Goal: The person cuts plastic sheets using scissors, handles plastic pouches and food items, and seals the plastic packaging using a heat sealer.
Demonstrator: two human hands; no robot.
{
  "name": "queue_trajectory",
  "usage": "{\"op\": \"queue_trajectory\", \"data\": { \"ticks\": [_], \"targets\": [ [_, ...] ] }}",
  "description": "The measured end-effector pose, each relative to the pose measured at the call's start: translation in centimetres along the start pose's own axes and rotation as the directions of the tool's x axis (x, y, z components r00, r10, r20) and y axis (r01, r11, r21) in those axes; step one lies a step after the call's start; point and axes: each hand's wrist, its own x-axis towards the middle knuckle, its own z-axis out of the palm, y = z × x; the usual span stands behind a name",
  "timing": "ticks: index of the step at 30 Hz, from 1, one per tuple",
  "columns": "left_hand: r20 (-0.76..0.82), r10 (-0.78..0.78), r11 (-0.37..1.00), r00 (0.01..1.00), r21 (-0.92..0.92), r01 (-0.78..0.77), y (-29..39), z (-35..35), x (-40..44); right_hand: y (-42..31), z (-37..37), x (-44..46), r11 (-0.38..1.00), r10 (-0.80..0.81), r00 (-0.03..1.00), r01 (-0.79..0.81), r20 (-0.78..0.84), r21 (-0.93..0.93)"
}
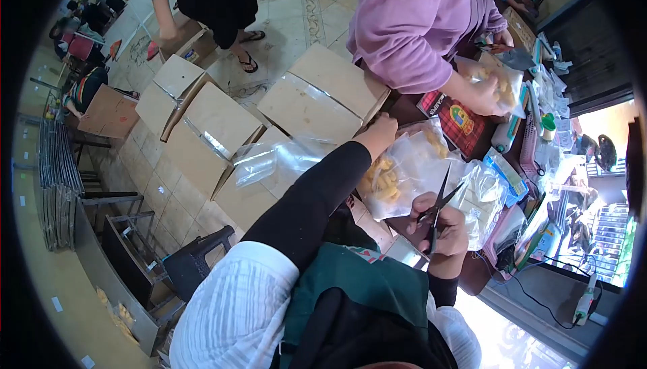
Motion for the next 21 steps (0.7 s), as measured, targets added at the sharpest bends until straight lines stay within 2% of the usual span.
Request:
{"op": "queue_trajectory", "data": {
  "ticks": [3,6,7,10,14,15,16,18,20,21],
  "targets": [
    [0.121,-0.012,0.968,0.993,0.250,-0.019,0.3,0.7,-0.4,0.7,0.4,-0.6,0.999,0.017,1.000,-0.018,0.011,0.052],
    [-0.018,-0.226,0.964,0.974,0.137,0.226,-0.4,5.2,1.5,2.1,0.4,-1.4,0.997,0.025,0.999,-0.022,-0.029,0.077],
    [0.025,-0.272,0.955,0.962,0.131,0.266,0.5,3.0,0.7,2.5,0.4,-1.5,0.994,0.035,0.999,-0.031,-0.040,0.101],
    [0.065,0.010,0.994,0.998,0.111,-0.017,0.7,0.2,-0.1,3.0,0.5,-1.2,0.995,0.049,0.998,-0.047,-0.026,0.084],
    [-0.021,-0.017,0.997,1.000,0.078,0.019,2.3,-5.6,-2.3,3.0,1.2,-0.7,0.993,0.081,0.997,-0.079,-0.012,0.090],
    [-0.107,0.035,0.998,0.994,0.063,-0.028,2.2,-6.7,-3.2,2.8,1.5,-0.6,0.991,0.104,0.994,-0.101,-0.025,0.087],
    [-0.194,0.084,0.996,0.977,0.052,-0.075,1.9,-8.0,-4.4,3.1,1.4,-0.2,0.995,0.063,0.998,-0.065,0.032,0.078],
    [-0.271,0.059,0.997,0.961,-0.033,-0.070,1.7,-11.3,-6.9,3.1,1.7,0.5,0.994,0.083,0.993,-0.088,0.081,0.068],
    [-0.511,0.018,0.978,0.859,-0.168,-0.121,0.5,-13.9,-10.4,3.0,2.3,1.2,0.992,0.114,0.989,-0.119,0.096,0.048],
    [-0.545,-0.065,0.952,0.836,-0.286,-0.112,-0.5,-15.4,-12.7,2.9,2.7,1.5,0.989,0.136,0.986,-0.141,0.099,0.043]
  ]
}}
